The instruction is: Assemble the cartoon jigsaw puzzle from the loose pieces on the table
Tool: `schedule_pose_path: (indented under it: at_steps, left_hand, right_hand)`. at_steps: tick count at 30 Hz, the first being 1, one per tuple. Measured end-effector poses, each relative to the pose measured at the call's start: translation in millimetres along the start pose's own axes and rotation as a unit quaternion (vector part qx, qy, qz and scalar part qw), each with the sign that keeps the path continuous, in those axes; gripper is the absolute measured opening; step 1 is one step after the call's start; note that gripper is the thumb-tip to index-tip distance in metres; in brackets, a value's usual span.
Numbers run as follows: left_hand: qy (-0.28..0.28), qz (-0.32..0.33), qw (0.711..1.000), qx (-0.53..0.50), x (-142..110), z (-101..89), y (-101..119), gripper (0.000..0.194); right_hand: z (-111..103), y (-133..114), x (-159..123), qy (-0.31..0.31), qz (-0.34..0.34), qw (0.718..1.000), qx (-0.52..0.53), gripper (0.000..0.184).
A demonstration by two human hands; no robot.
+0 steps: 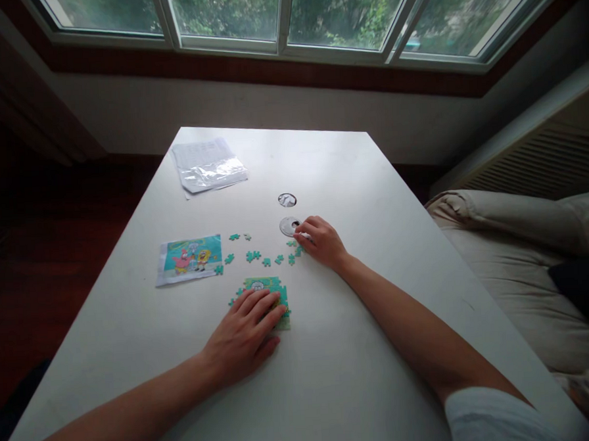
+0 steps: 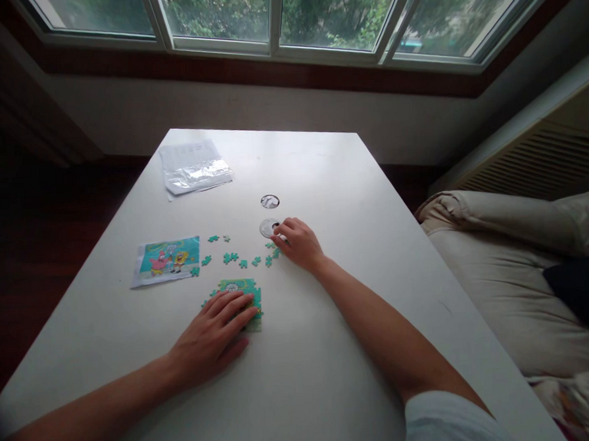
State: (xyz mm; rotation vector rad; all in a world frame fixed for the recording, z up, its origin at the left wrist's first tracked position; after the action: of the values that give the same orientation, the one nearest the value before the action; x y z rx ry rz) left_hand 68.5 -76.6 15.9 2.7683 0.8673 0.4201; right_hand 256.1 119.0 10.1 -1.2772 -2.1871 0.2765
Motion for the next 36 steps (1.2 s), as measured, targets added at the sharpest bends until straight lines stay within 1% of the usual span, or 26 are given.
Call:
schedule_pose_path:
  at_steps: [4,11,15,19,22,25,27,29,31,33,36]
  left_hand:
    - [0.007,0.001,1.000,0.001,0,-1.4,-1,0.048]
    - [0.006,0.006,1.000,0.004,-1,0.3,-1,0.050]
    - [-0.002,0.004,1.000,0.002,-2,0.1,-1,0.050]
    - [0.001,0.005,1.000,-0.003,-2,-1.6,0,0.048]
    - [0.005,0.003,1.000,-0.006,-2,-1.7,-1,0.048]
    - [0.006,0.002,1.000,-0.005,-1,-2.3,-1,0.049]
    - [0.004,0.002,1.000,-0.003,-1,-3.0,-1,0.048]
    - [-0.001,0.001,1.000,0.000,0,-3.4,-1,0.047]
    - [-0.003,0.002,1.000,0.003,1,-3.4,0,0.047]
    - [-0.001,0.002,1.000,0.003,1,-3.2,0,0.046]
    - [0.004,-0.001,1.000,-0.001,3,-3.0,0,0.047]
  right_hand:
    - [-1,2,1,-0.005,0.012,0.999,0.031,0.020]
    - [3,-9,-3,-0.032,-0.008,0.999,0.037,0.014]
    - [3,-10,-4,-0.035,-0.003,0.998,0.042,0.015]
    - [2,-7,-3,-0.041,0.001,0.998,0.039,0.016]
    - [1,-10,-4,-0.042,0.000,0.999,0.022,0.017]
    - [-2,-24,-8,-0.040,-0.003,0.999,0.000,0.019]
    - [-1,-41,-12,-0.058,-0.021,0.998,-0.005,0.019]
    - [4,-59,-17,-0.091,-0.050,0.995,-0.009,0.018]
    - [10,-72,-21,-0.105,-0.066,0.992,-0.014,0.018]
    - [16,-79,-23,-0.114,-0.068,0.991,-0.023,0.021]
    - [24,-81,-24,-0.117,-0.064,0.991,-0.028,0.021]
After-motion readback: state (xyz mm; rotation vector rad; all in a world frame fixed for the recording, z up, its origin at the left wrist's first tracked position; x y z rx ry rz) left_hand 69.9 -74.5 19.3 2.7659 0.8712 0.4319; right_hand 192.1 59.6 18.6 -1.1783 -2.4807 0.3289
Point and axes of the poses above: each hand's wrist, its own x-axis towards the middle knuckle, its own z-axis out of the palm, y = z × x, the point moved 6 cm from there along x, towards the middle knuckle, and after that the axes turned 13 degrees about z, right-handed, at the moved point
